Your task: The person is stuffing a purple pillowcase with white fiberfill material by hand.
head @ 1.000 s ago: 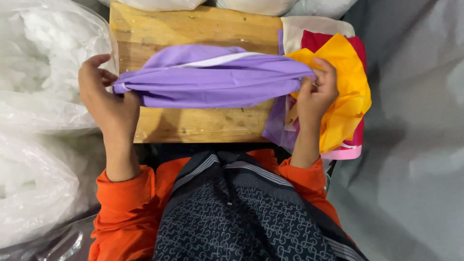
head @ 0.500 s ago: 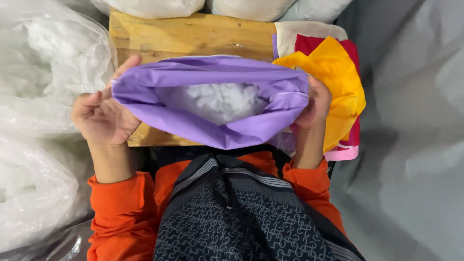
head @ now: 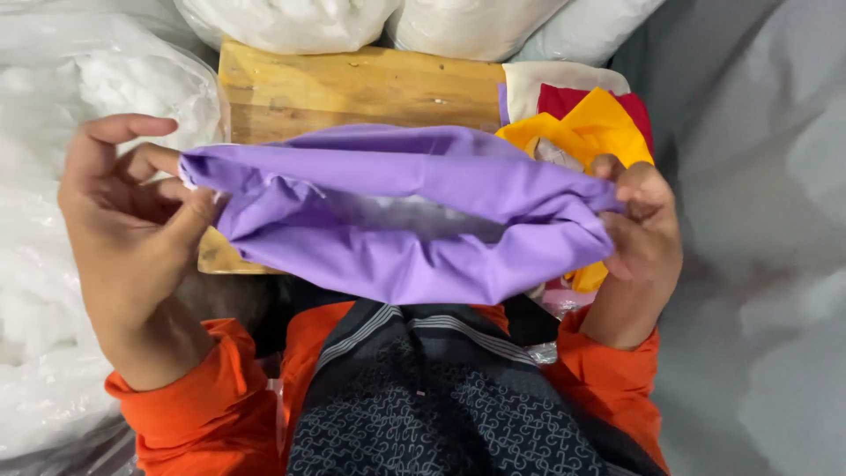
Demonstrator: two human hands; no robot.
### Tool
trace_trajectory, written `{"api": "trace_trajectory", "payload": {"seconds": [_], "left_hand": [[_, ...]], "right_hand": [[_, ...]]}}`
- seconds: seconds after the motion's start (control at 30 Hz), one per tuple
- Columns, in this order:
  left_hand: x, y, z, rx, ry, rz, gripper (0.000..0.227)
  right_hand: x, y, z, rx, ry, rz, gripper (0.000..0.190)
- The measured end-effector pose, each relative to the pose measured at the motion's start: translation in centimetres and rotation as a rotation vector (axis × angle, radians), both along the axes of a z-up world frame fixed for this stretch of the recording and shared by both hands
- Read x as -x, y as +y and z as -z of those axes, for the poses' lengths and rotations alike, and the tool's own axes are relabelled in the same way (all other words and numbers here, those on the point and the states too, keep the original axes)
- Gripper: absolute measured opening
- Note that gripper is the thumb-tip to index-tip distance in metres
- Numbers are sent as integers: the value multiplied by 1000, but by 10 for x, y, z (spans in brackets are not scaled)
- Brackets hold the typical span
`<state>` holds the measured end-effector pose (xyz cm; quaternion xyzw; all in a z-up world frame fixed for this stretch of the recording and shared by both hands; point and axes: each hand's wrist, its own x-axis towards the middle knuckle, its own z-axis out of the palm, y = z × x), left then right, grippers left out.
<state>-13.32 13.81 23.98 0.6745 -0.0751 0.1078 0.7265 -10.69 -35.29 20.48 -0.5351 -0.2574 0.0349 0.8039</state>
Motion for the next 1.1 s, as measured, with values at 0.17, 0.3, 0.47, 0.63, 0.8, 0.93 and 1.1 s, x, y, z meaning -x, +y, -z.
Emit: {"api": "trace_trajectory", "payload": {"seconds": [0.17,0.3,0.47,0.63,0.8,0.93,1.1], "left_hand": [[24,-27,-40,-506,-172,-369,23],[38,-28,-40,-433,-247,-383,20],[62,6,-31,-513,-415,-158,28],[76,-30,-77,-647,-418,-46,30],[5,-24,-52,-1041,-455,-184,37],[-23,-27,-43,-914,-606,-319,48],[13,-24,-18,-691,-592,-495,39]], "right_hand": [[22,33,-41,637,-205,818,36],[47,63,-59,882,-498,831,21],[42,38,-34,1405,-372,-9,21],[56,20,-85,1484,-482,175,32],[14,19,-64,1730,-753,348,45],[-14,23,-78,2131,-959,772,45],[2,21,-100,1689,-1335,878,53]]}}
